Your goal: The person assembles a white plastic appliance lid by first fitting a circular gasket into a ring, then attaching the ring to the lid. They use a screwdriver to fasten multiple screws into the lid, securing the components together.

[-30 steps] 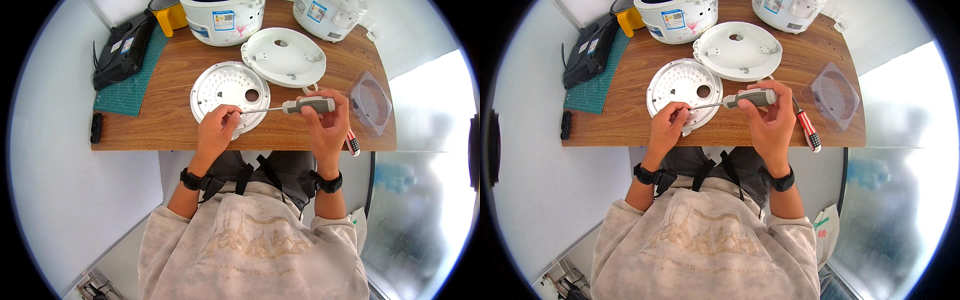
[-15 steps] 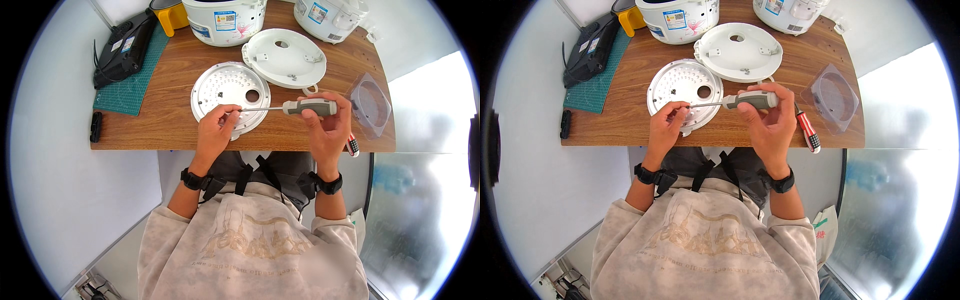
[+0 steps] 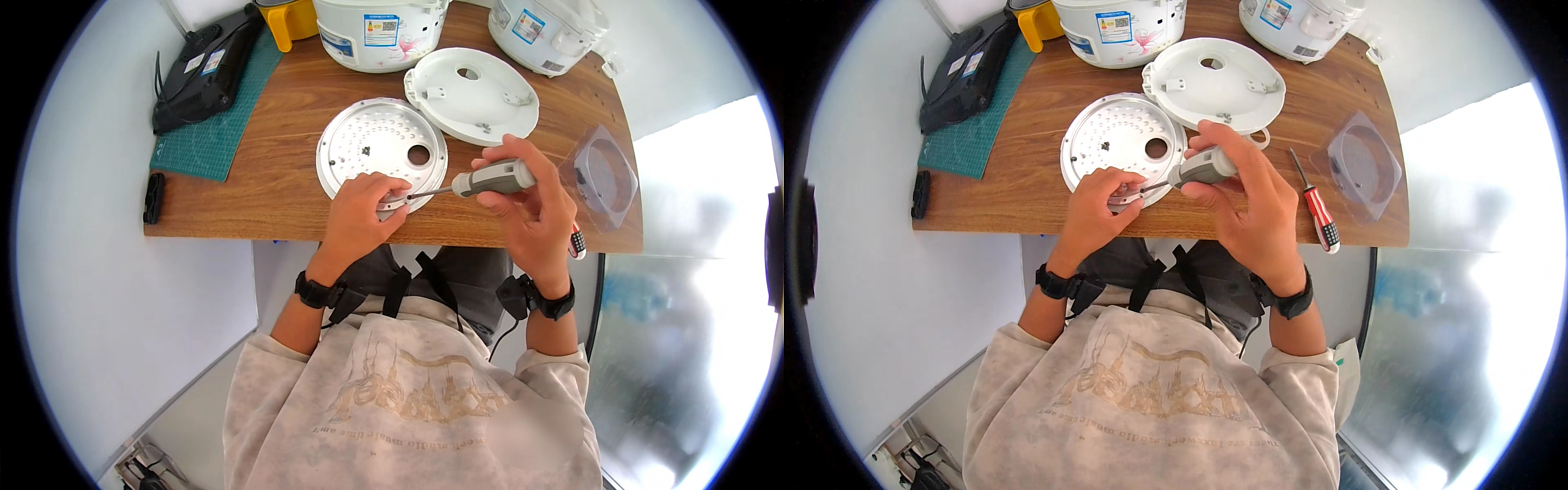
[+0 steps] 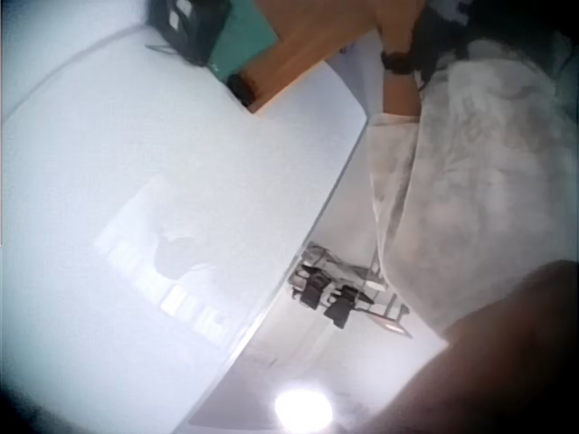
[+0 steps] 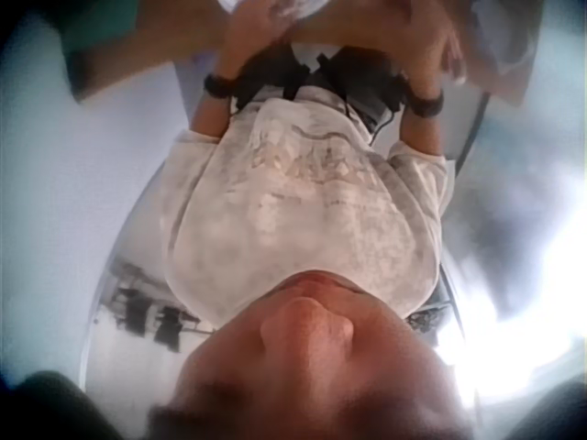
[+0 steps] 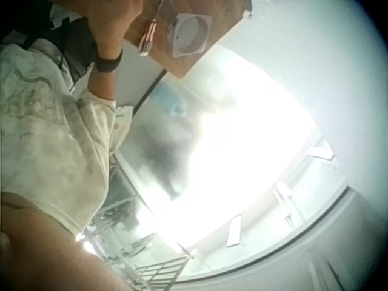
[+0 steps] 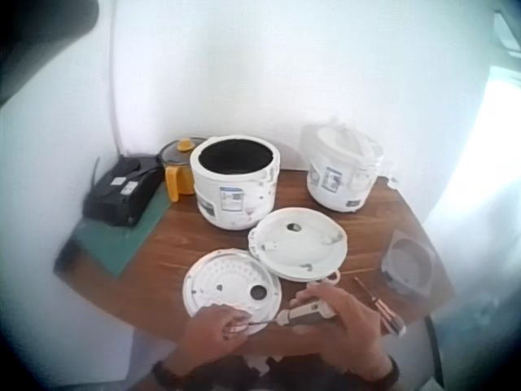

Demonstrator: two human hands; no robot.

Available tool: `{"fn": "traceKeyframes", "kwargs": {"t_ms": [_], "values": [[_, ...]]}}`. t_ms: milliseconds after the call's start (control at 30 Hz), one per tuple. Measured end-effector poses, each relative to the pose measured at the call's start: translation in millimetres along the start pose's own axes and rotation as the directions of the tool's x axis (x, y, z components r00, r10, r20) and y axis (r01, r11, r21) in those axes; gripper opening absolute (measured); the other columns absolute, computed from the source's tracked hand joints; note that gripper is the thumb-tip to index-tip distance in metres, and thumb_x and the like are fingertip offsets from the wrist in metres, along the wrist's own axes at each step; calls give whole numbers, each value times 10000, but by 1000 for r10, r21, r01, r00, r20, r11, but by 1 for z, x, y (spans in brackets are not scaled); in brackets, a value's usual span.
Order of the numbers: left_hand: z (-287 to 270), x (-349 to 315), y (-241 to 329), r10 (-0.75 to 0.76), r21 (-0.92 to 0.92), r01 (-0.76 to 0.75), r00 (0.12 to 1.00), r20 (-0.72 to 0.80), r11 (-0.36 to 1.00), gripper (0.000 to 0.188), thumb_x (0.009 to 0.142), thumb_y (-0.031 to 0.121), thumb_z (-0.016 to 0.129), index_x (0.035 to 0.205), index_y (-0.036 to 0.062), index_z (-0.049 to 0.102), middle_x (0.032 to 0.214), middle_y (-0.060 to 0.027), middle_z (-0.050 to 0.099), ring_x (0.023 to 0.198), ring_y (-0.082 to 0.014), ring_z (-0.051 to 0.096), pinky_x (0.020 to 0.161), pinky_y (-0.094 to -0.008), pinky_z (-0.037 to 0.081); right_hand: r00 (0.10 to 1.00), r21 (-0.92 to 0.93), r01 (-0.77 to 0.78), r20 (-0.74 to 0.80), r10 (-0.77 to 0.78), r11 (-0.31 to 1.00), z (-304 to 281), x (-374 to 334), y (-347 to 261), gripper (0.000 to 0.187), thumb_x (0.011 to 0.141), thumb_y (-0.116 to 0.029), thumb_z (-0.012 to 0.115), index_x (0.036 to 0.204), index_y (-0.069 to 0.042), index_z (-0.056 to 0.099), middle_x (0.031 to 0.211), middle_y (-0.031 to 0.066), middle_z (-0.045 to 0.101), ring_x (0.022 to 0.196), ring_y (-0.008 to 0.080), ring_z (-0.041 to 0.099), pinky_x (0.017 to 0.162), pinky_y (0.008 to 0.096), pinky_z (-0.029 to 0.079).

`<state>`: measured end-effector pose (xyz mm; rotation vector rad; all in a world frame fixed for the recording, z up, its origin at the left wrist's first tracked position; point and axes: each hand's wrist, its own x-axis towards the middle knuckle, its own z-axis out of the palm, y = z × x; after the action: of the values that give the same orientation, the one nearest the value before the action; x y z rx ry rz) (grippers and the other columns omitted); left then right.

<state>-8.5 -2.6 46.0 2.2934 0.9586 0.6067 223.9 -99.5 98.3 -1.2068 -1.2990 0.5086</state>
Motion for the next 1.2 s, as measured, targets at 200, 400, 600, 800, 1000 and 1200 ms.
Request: {"fn": "traceKeyframes", "kwargs": {"t_ms": [200,400,600,800,1000,1200], "values": [[-1,-2,-3,-26,9,25,999,27,1000,279,826,109,779,1098,108,715,943,-35,690,924,-223,635,807,-344,537,999,-30,19,34,-18,999,5,4,0,682,799,34,821,1426,-87,581,1187,72,727,1053,183,711,819,293,619],[-2,-3,-3,-29,16,28,999,16,999,266,826,133,778,1083,109,715,954,-36,699,928,-229,631,820,-352,526,999,-30,7,54,-6,1000,8,4,0,676,807,20,821,1428,-89,580,1191,74,725,1057,187,708,825,306,625],[0,-3,-4,-22,12,22,1000,14,1000,246,827,144,778,1063,103,722,956,-39,701,936,-233,633,834,-357,522,998,-32,-9,56,11,999,9,5,1,669,813,9,819,1430,-90,579,1194,79,724,1061,193,707,835,317,630],[1,-3,-5,-8,19,8,1000,7,1000,225,824,144,779,1039,102,727,942,-37,704,934,-238,633,835,-360,519,998,-45,-14,66,17,999,9,5,2,664,814,16,814,1427,-90,581,1198,78,723,1057,196,708,833,317,630],[1,-4,-6,-8,21,8,1000,6,1000,193,824,159,779,1001,99,732,948,-39,710,931,-249,621,841,-372,502,996,-37,-14,82,17,999,10,4,0,657,813,34,808,1419,-84,583,1194,81,721,1047,199,709,841,316,628],[1,-2,-8,-2,26,1,1000,27,1000,158,838,176,775,966,95,733,948,-26,712,931,-253,609,872,-376,475,992,-40,17,129,-12,999,12,8,-6,643,817,42,801,1411,-73,584,1206,91,706,1031,208,714,851,332,632]]}}
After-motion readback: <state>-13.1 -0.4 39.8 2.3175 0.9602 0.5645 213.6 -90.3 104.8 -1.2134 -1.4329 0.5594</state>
